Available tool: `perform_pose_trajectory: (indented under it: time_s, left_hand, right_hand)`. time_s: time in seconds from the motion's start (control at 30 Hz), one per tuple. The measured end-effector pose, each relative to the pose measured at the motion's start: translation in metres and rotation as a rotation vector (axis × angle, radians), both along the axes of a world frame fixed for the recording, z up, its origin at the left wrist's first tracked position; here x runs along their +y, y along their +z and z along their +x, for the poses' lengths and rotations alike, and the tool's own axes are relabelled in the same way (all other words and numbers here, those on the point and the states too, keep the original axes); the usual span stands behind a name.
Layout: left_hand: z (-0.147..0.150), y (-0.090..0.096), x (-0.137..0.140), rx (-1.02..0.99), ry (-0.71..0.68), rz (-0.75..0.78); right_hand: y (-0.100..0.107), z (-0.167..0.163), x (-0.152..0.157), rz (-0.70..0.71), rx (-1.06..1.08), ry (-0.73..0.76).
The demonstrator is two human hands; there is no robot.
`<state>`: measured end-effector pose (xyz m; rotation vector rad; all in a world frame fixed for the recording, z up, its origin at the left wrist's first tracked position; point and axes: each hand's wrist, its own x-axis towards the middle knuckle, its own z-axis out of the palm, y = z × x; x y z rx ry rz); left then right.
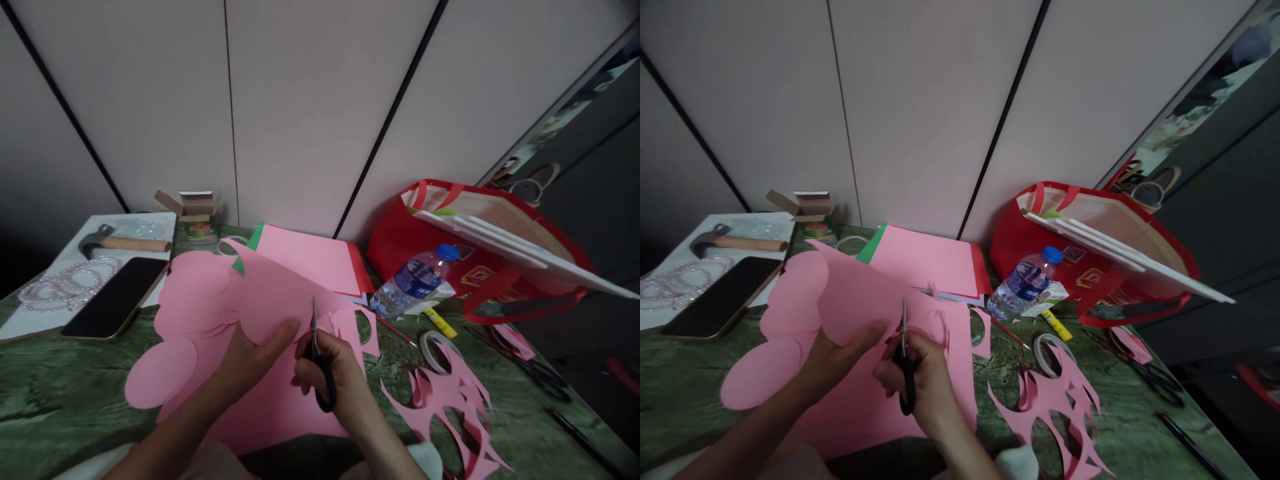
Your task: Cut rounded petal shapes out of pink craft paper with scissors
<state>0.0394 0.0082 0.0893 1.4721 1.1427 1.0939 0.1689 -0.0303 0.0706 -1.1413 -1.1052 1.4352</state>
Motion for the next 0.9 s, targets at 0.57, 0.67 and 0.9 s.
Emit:
perform_pose_trajectory:
  time_s: [0.57, 0.67, 0.9]
  left_hand:
    - [-0.0011, 0.0036, -0.0002, -0.045, -0.058, 0.005]
    - [-0.0010, 0.0034, -0.0008, -0.044, -0.034, 0.004]
    - [-0.0044, 0.0006, 0.0034, 0.039, -0.063, 0.034]
  right_hand:
    - [0.0009, 0.0078, 0.0015, 0.080, -0.059, 0.002]
    - [-0.0008, 0.0082, 0.0012, 0.064, -0.074, 0.001]
    - [-0.0023, 0.0082, 0.0019, 0.037, -0.099, -0.025]
